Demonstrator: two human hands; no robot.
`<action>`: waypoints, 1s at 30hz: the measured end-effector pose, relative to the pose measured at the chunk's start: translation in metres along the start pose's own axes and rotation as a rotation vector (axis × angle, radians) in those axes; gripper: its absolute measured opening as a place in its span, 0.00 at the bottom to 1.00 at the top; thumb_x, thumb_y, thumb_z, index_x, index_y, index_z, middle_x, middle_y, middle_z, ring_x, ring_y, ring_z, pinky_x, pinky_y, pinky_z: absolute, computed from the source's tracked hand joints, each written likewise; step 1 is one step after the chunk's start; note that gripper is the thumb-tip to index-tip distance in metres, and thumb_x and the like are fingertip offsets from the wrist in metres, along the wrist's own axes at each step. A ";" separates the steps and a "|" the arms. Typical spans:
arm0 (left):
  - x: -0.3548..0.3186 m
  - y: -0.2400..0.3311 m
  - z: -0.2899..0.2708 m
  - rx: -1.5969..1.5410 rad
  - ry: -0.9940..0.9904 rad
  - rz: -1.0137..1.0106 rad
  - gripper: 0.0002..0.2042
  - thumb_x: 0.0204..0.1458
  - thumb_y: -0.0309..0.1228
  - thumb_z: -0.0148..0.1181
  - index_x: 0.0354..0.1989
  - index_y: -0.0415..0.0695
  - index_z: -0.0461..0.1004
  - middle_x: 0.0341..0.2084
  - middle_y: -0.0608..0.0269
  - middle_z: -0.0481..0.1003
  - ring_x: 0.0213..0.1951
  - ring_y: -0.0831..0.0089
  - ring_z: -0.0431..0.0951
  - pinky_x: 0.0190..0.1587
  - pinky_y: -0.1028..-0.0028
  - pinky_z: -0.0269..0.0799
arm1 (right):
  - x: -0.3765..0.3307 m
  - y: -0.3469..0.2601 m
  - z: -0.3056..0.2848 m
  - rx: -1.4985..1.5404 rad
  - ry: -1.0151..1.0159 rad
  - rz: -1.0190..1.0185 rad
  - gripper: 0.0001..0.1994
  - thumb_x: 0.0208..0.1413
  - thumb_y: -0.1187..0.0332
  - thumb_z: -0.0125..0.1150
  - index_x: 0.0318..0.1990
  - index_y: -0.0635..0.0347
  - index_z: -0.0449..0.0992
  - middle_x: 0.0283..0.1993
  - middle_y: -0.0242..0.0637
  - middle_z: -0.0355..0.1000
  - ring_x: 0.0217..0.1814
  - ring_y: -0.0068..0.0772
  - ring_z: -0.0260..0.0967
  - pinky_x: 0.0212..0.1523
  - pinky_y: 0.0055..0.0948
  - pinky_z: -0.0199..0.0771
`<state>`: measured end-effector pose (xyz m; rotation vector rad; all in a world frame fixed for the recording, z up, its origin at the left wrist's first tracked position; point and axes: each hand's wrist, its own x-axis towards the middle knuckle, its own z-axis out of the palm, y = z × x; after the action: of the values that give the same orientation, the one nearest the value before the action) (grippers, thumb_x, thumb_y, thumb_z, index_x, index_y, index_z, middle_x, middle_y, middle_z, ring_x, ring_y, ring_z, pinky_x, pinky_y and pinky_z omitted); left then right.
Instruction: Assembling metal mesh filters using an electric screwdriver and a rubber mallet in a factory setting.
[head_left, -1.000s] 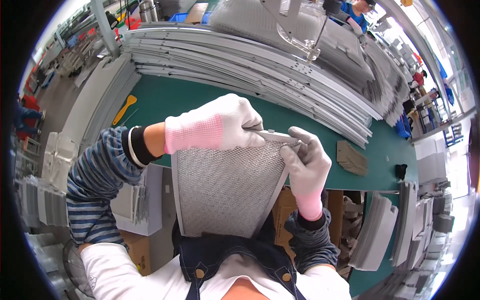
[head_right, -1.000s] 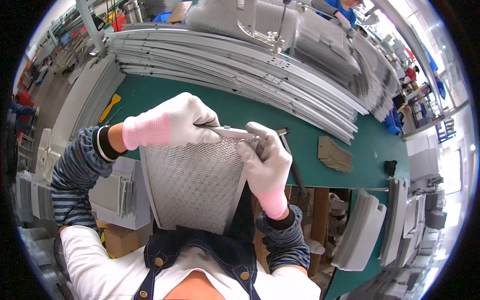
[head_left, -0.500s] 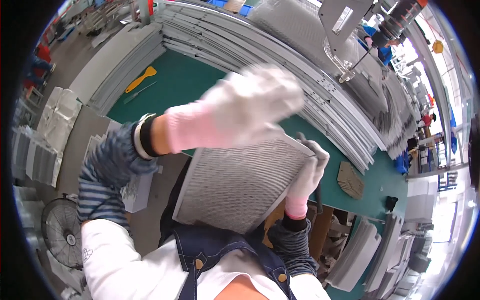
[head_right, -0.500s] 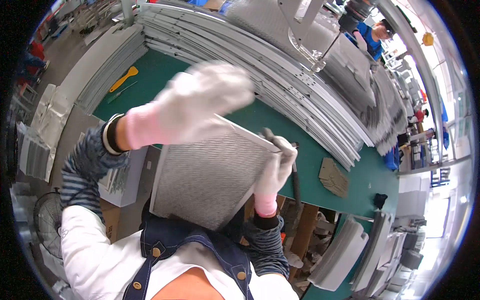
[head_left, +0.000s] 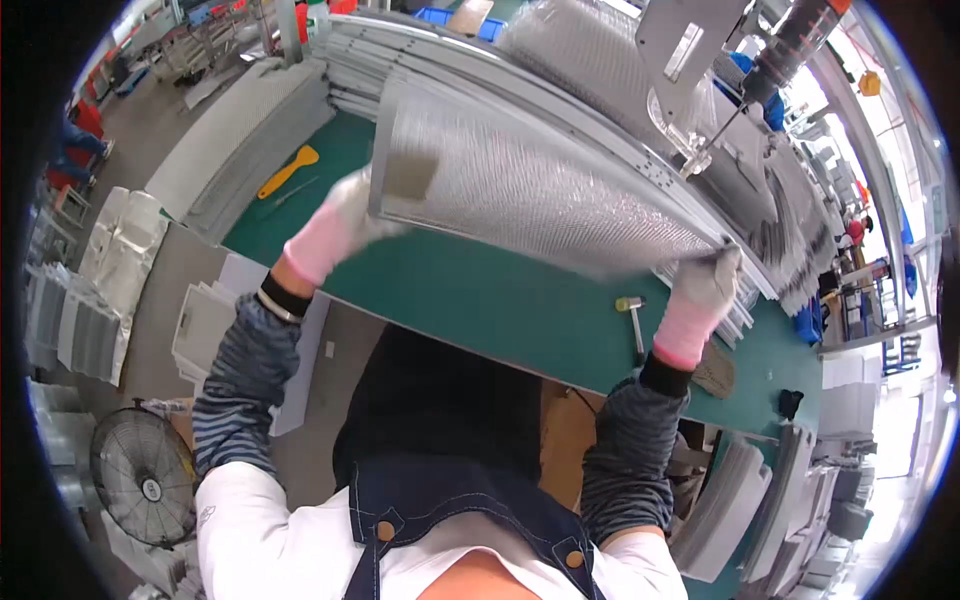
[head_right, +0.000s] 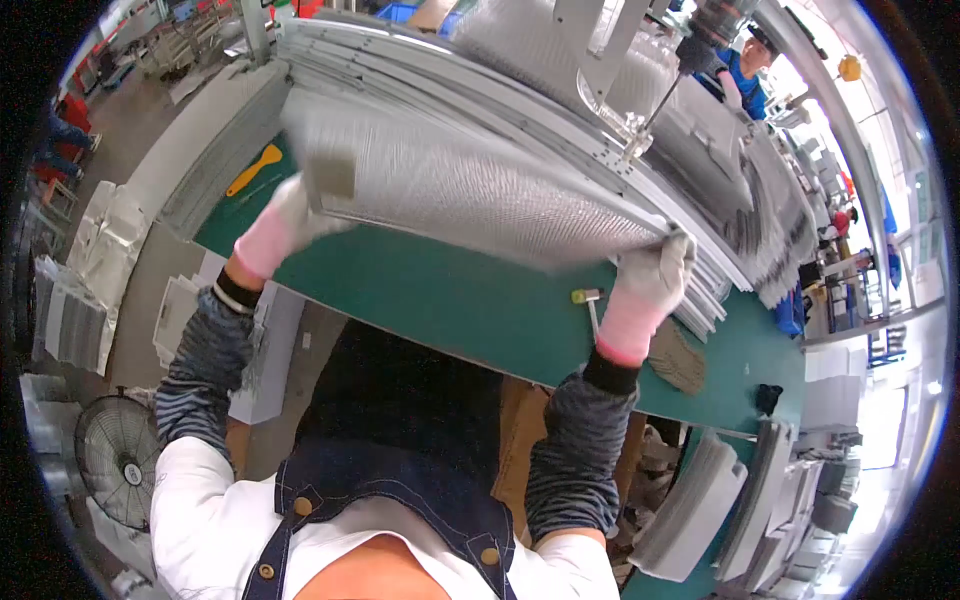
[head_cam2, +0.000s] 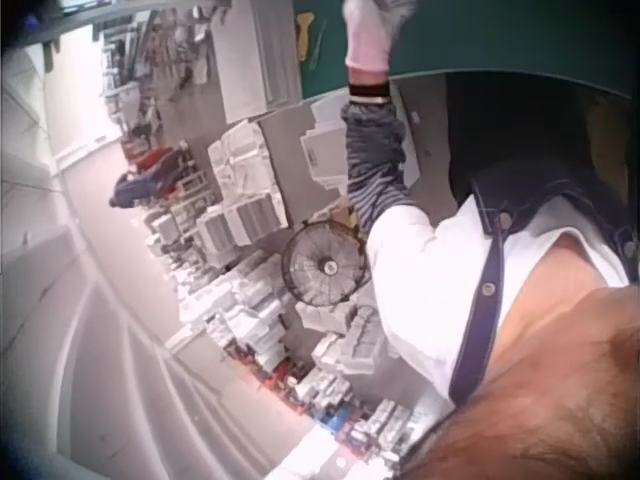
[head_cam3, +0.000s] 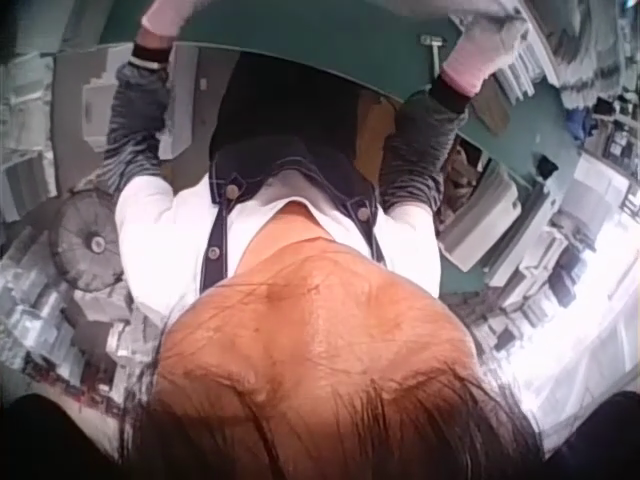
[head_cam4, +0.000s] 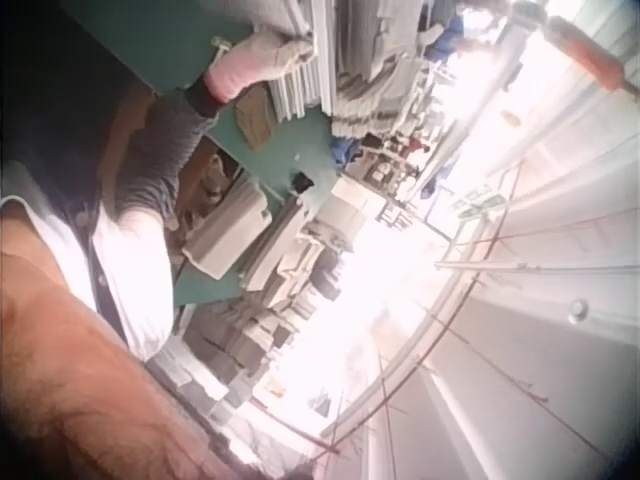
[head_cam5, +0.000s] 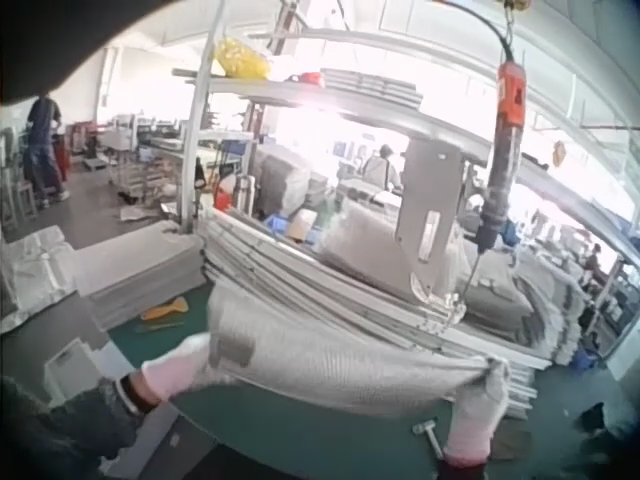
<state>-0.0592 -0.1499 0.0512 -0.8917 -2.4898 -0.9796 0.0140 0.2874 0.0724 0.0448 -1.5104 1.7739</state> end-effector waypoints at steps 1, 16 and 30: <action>0.013 -0.040 -0.001 -0.500 0.264 -0.246 0.20 0.60 0.42 0.53 0.49 0.35 0.71 0.45 0.57 0.75 0.42 0.69 0.75 0.48 0.72 0.71 | -0.020 -0.017 0.035 -0.650 0.072 -0.319 0.06 0.58 0.78 0.46 0.36 0.62 0.72 0.37 0.40 0.70 0.39 0.36 0.70 0.38 0.36 0.69; 0.074 0.137 0.047 0.081 0.376 0.486 0.27 0.36 0.53 0.67 0.41 0.47 0.72 0.29 0.62 0.68 0.34 0.64 0.70 0.45 0.59 0.60 | -0.087 -0.037 0.040 -0.437 -0.471 -0.025 0.13 0.55 0.77 0.56 0.48 0.71 0.74 0.40 0.39 0.73 0.40 0.30 0.69 0.42 0.26 0.69; 0.081 0.137 0.088 0.047 0.394 0.477 0.19 0.30 0.41 0.70 0.28 0.48 0.67 0.25 0.60 0.63 0.35 0.57 0.65 0.44 0.57 0.56 | -0.093 0.061 -0.070 -1.563 -0.330 0.091 0.13 0.47 0.74 0.59 0.42 0.58 0.70 0.41 0.43 0.70 0.44 0.52 0.67 0.44 0.45 0.69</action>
<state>-0.0368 0.0245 0.0967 -1.0872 -1.8479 -0.8300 0.0743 0.2989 -0.0441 -0.5260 -2.7382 0.2368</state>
